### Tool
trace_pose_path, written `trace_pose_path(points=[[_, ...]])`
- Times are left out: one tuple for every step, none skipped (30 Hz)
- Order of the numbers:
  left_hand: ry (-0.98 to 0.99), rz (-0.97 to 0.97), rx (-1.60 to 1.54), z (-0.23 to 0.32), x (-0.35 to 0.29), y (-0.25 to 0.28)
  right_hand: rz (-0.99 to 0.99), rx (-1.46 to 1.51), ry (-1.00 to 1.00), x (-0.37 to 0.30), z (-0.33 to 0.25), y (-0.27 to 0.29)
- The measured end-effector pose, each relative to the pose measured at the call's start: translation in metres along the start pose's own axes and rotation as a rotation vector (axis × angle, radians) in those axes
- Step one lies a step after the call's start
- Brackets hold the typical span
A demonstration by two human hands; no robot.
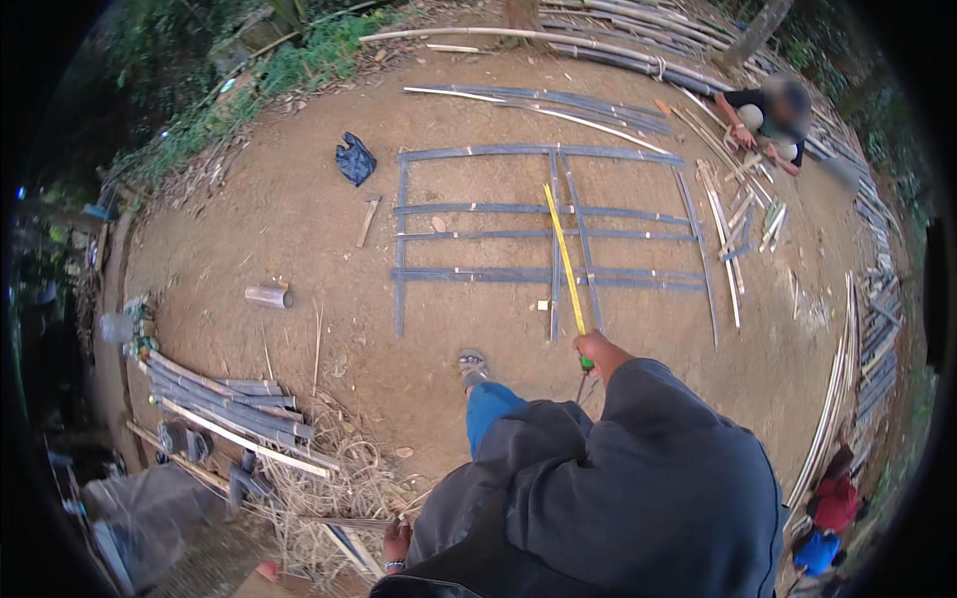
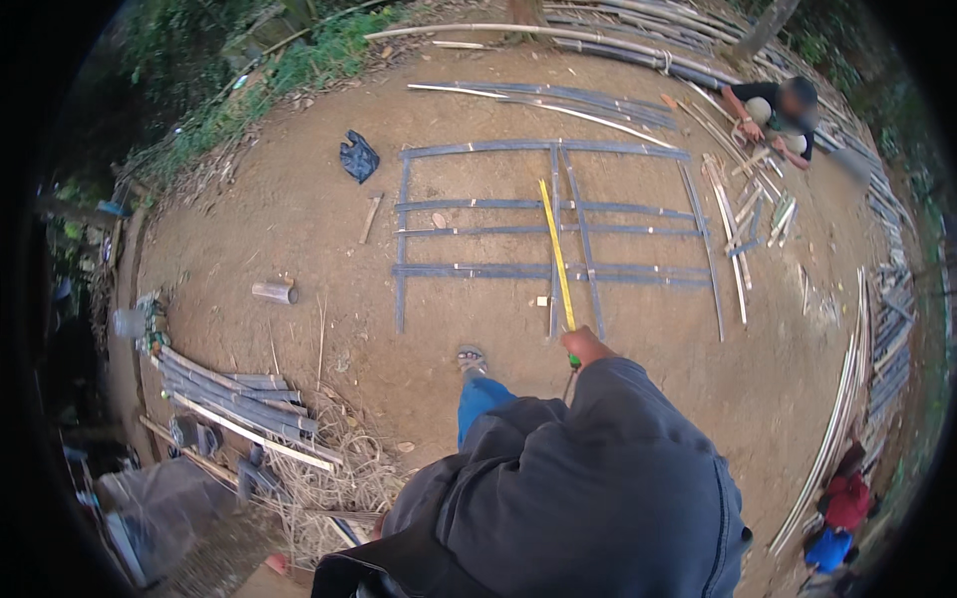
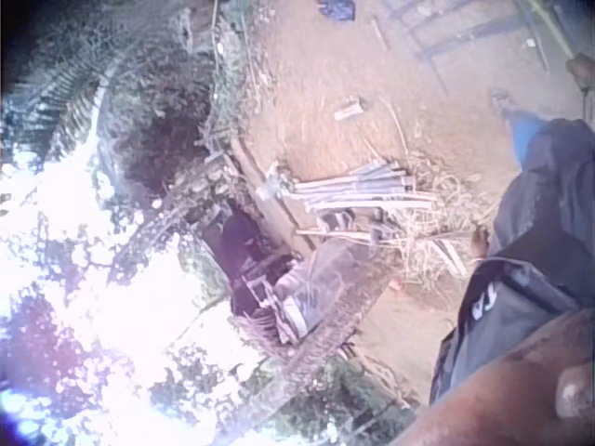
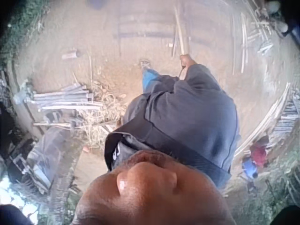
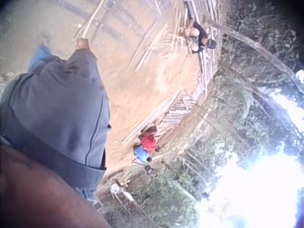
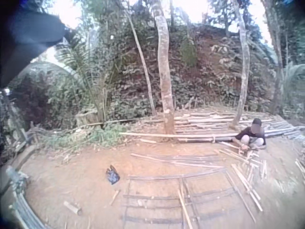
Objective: The person assembles a bamboo frame on the ground, using a hammer to drive nails into the joints and a tape measure to verify dimensions. They handle multiple bamboo strips, aligning them into a grid structure and securing them with nails.
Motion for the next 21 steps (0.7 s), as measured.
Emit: trace_pose_path(points=[[0.033, -0.005, 0.097, 0.03, 0.002, 0.025, 0.042, -0.023, 0.007, 0.004, -0.02, -0.013], [-0.221, 0.069, 0.325, 0.038, 0.019, 0.062, -0.04, 0.012, 0.015, 0.002, -0.042, -0.034], [-0.479, 0.138, 0.549, 0.036, 0.044, 0.104, -0.121, 0.047, 0.026, 0.0, -0.063, -0.053], [-0.741, 0.197, 0.767, 0.038, 0.064, 0.135, -0.197, 0.08, 0.036, -0.003, -0.08, -0.069], [-0.393, 0.083, 0.23, 0.046, 0.081, 0.162, -0.187, 0.052, 0.043, -0.011, -0.096, -0.083], [-0.027, -0.016, -0.299, 0.056, 0.096, 0.183, -0.184, 0.024, 0.051, -0.025, -0.115, -0.097], [0.081, 0.032, -0.378, 0.091, 0.099, 0.198, -0.172, -0.006, 0.062, -0.035, -0.127, -0.109], [0.184, 0.08, -0.454, 0.151, 0.089, 0.211, -0.175, -0.03, 0.07, -0.039, -0.132, -0.121], [0.13, 0.084, -0.431, 0.178, 0.093, 0.228, -0.189, -0.047, 0.112, -0.052, -0.148, -0.128], [0.098, 0.084, -0.393, 0.193, 0.105, 0.241, -0.206, -0.066, 0.129, -0.056, -0.153, -0.139], [0.066, 0.085, -0.352, 0.202, 0.121, 0.254, -0.197, -0.08, 0.116, -0.061, -0.156, -0.15], [-0.016, 0.046, -0.265, 0.21, 0.142, 0.266, -0.185, -0.093, 0.104, -0.068, -0.159, -0.16], [-0.046, 0.012, -0.213, 0.231, 0.152, 0.271, -0.162, -0.106, 0.091, -0.072, -0.156, -0.166], [-0.087, -0.037, -0.158, 0.258, 0.164, 0.272, -0.119, -0.23, 0.177, -0.052, -0.132, -0.167], [-0.343, -0.033, 0.103, 0.267, 0.189, 0.283, -0.087, -0.356, 0.27, -0.03, -0.109, -0.172], [-0.375, -0.029, 0.232, 0.281, 0.204, 0.293, -0.052, -0.392, 0.247, -0.027, -0.103, -0.179], [-0.416, -0.032, 0.36, 0.301, 0.216, 0.3, -0.008, -0.426, 0.217, -0.028, -0.096, -0.183], [-0.452, -0.022, 0.377, 0.34, 0.2, 0.303, 0.032, -0.495, 0.225, -0.029, -0.084, -0.183], [-0.45, -0.05, 0.366, 0.337, 0.227, 0.32, 0.06, -0.57, 0.271, -0.029, -0.084, -0.192], [-0.448, -0.078, 0.354, 0.336, 0.253, 0.336, 0.076, -0.638, 0.309, -0.033, -0.081, -0.209], [-0.472, -0.077, 0.419, 0.345, 0.275, 0.349, 0.093, -0.629, 0.278, -0.036, -0.077, -0.222]])
Point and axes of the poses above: each hand's wrist, its own x-axis towards the middle knuckle, its own y-axis out of the back of the hand, z = x × y, the point moved 2 cm from there along x, towards the middle knuckle, and after that the axes turned 9 degrees about y, right-handed, at the moved point
